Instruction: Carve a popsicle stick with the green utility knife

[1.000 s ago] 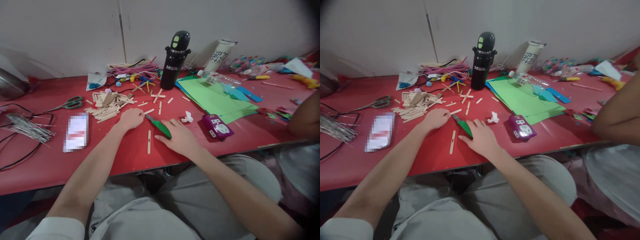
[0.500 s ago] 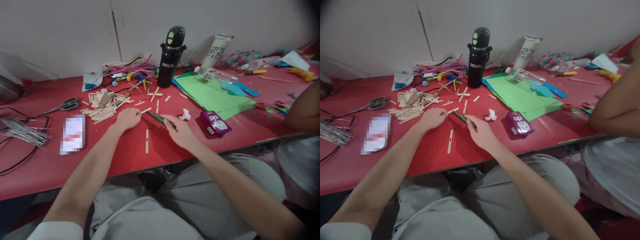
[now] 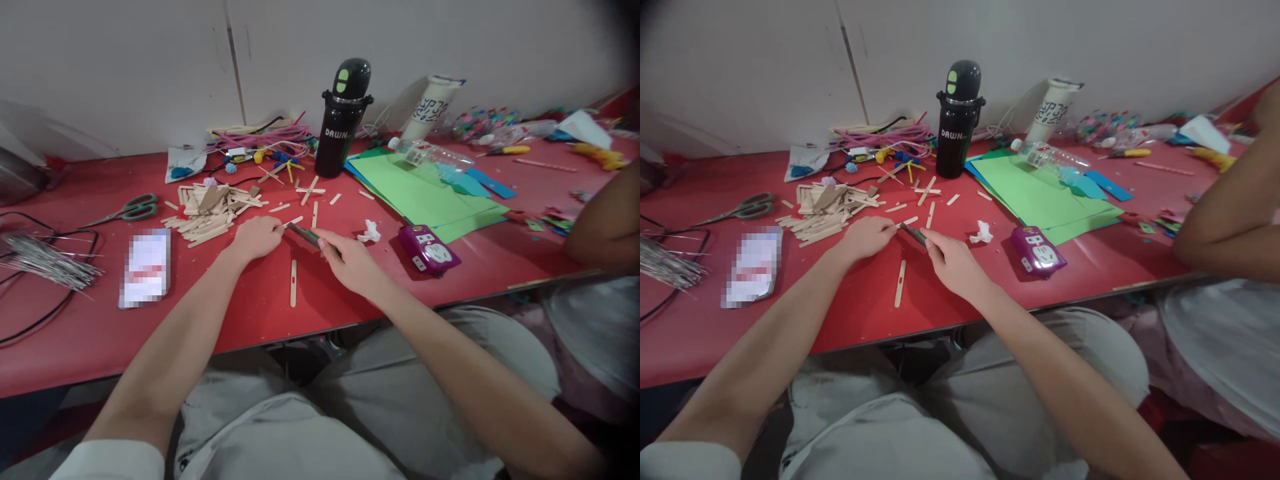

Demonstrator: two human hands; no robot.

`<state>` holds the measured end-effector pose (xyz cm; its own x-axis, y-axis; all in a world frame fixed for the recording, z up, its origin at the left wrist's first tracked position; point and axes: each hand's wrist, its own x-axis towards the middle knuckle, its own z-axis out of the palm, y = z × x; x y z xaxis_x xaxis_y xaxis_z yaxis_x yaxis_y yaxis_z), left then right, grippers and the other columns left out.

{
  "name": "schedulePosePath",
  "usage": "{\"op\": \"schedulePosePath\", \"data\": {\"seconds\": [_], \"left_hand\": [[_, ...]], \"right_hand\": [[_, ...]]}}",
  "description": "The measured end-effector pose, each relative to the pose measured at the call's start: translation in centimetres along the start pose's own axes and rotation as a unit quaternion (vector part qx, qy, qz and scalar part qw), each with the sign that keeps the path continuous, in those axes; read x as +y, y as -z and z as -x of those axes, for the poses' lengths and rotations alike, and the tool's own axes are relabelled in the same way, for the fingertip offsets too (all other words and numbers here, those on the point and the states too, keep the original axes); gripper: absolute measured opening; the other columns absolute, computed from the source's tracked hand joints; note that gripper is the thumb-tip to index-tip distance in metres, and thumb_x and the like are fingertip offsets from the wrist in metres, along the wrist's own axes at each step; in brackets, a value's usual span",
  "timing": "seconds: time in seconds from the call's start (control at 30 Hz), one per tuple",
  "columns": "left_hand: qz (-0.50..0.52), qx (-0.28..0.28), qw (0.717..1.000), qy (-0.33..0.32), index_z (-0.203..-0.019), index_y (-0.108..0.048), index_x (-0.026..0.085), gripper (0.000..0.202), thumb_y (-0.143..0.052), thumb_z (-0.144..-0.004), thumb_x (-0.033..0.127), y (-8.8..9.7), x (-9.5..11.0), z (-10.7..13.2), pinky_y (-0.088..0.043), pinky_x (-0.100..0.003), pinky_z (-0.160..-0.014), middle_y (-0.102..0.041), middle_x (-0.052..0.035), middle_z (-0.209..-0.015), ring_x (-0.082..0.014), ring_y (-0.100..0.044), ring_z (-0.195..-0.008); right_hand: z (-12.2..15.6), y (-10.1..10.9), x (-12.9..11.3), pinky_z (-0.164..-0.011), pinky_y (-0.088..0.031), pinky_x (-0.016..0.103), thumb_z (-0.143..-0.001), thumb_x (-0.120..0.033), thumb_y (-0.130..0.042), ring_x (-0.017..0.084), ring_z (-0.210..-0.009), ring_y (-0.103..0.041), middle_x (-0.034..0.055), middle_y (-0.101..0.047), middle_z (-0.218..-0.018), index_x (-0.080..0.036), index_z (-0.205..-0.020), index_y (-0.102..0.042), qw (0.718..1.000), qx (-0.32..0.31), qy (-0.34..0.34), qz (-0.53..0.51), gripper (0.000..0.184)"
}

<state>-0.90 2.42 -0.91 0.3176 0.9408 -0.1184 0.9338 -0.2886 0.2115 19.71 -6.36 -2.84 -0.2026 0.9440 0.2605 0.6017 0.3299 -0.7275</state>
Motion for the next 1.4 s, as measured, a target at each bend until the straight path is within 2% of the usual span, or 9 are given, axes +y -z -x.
{"op": "schedulePosePath", "data": {"seconds": [0.1,0.23,0.37,0.6,0.87,1.03,1.3,1.4], "left_hand": [[0.001,0.002,1.000,-0.003,-0.099,-0.074,0.024,0.040,-0.037,-0.097,0.037,-0.1,-0.1,-0.1,-0.050,-0.036,-0.086,-0.076,-0.0092,-0.115,-0.0287,-0.067,-0.108],[0.002,0.000,1.000,0.001,-0.104,-0.075,0.025,0.039,-0.039,-0.097,0.037,-0.1,0.0,-0.1,-0.050,-0.036,-0.088,-0.076,-0.0086,-0.116,-0.0282,-0.067,-0.110],[0.001,-0.002,1.000,0.002,-0.107,-0.076,0.025,0.039,-0.039,-0.097,0.036,0.0,0.1,0.1,-0.050,-0.036,-0.090,-0.076,-0.0087,-0.117,-0.0277,-0.067,-0.110],[0.009,0.001,1.000,0.005,-0.104,-0.076,0.024,0.040,-0.038,-0.097,0.037,0.0,0.0,0.0,-0.050,-0.036,-0.089,-0.076,-0.0088,-0.115,-0.0278,-0.067,-0.108],[0.013,0.001,1.000,0.002,-0.101,-0.075,0.024,0.039,-0.039,-0.096,0.036,0.0,0.1,0.0,-0.050,-0.037,-0.088,-0.076,-0.0098,-0.115,-0.0288,-0.067,-0.108],[0.010,-0.001,1.000,0.001,-0.102,-0.075,0.024,0.040,-0.038,-0.097,0.037,0.1,0.2,0.1,-0.050,-0.036,-0.088,-0.076,-0.0096,-0.116,-0.0286,-0.067,-0.109],[0.013,-0.002,1.000,0.001,-0.104,-0.075,0.024,0.039,-0.039,-0.097,0.037,0.1,0.1,-0.1,-0.049,-0.038,-0.089,-0.075,-0.0107,-0.117,-0.0294,-0.066,-0.110],[0.016,0.001,1.000,0.003,-0.103,-0.076,0.024,0.038,-0.040,-0.096,0.036,0.0,0.0,0.0,-0.049,-0.037,-0.089,-0.076,-0.0099,-0.115,-0.0283,-0.067,-0.108]], "right_hand": [[-0.1,0.1,-0.4,-0.098,-0.056,0.044,-0.101,-0.026,-0.044,0.025,-0.112,-0.070,0.0112,-0.074,-0.122,-0.017,-0.141,-0.062,1.000,-0.022,0.001,0.003,0.044],[-0.2,-0.2,-0.3,-0.105,-0.053,0.044,-0.099,-0.022,-0.049,0.025,-0.121,-0.067,0.0087,-0.069,-0.132,-0.021,-0.138,-0.065,0.999,-0.024,0.004,0.023,0.042],[0.2,-0.6,-0.2,-0.101,-0.055,0.045,-0.098,-0.021,-0.048,0.027,-0.114,-0.070,0.0098,-0.071,-0.128,-0.019,-0.136,-0.067,0.998,-0.009,0.017,0.053,0.042],[0.9,-0.6,-0.3,-0.087,-0.060,0.040,-0.099,-0.024,-0.045,0.025,-0.093,-0.075,0.0132,-0.076,-0.116,-0.012,-0.139,-0.063,0.999,0.038,0.020,0.032,0.046],[0.5,-0.9,0.0,-0.091,-0.058,0.041,-0.099,-0.024,-0.045,0.027,-0.106,-0.073,0.0132,-0.072,-0.125,-0.015,-0.137,-0.065,0.998,0.029,0.029,0.045,0.044],[0.6,-0.8,-0.1,-0.089,-0.058,0.042,-0.100,-0.024,-0.044,0.027,-0.102,-0.074,0.0128,-0.073,-0.123,-0.016,-0.138,-0.064,0.998,0.030,0.024,0.054,0.044],[0.5,-0.7,-0.5,-0.091,-0.057,0.042,-0.099,-0.022,-0.043,0.028,-0.105,-0.073,0.0138,-0.073,-0.124,-0.012,-0.139,-0.063,0.998,0.016,0.027,0.060,0.045],[0.5,-0.6,-0.6,-0.090,-0.058,0.042,-0.098,-0.020,-0.044,0.028,-0.104,-0.074,0.0127,-0.073,-0.124,-0.014,-0.140,-0.063,0.997,0.009,0.024,0.070,0.046]]}}
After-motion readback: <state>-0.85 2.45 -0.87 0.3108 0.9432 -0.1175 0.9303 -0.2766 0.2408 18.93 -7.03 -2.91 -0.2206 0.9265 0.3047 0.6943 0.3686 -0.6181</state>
